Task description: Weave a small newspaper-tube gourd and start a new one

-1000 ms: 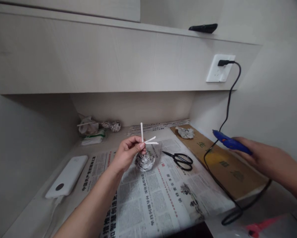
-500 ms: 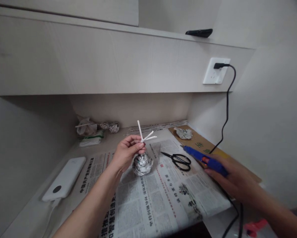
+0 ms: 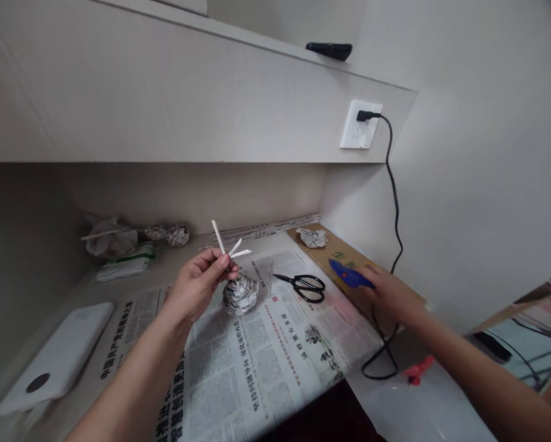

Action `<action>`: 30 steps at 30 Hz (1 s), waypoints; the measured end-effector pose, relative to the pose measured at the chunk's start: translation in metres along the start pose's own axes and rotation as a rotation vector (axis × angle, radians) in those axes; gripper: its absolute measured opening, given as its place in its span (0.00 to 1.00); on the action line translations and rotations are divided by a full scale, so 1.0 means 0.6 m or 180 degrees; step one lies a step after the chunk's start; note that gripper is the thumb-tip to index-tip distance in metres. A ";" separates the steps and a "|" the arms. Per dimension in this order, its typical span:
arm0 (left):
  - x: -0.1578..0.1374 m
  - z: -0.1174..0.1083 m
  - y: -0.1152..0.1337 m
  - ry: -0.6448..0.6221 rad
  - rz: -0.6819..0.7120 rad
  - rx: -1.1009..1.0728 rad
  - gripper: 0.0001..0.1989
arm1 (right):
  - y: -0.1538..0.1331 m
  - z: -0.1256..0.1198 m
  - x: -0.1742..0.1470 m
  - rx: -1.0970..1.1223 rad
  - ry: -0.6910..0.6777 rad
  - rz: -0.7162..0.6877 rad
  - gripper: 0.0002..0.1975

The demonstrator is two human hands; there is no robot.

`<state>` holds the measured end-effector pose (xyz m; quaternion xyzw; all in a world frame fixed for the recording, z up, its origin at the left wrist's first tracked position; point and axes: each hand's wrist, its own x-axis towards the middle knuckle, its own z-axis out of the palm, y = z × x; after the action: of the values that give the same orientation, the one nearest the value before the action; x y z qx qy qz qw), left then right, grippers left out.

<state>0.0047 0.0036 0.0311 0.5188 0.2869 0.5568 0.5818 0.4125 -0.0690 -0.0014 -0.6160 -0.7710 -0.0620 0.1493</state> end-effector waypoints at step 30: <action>0.006 0.009 -0.008 0.0401 -0.0118 -0.0196 0.22 | 0.075 0.045 0.013 -0.1715 0.0059 0.0810 0.26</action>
<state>0.0117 0.0060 0.0291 0.4592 0.3153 0.5860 0.5885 0.4506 -0.0436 -0.0287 -0.7246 -0.6419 -0.2508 -0.0061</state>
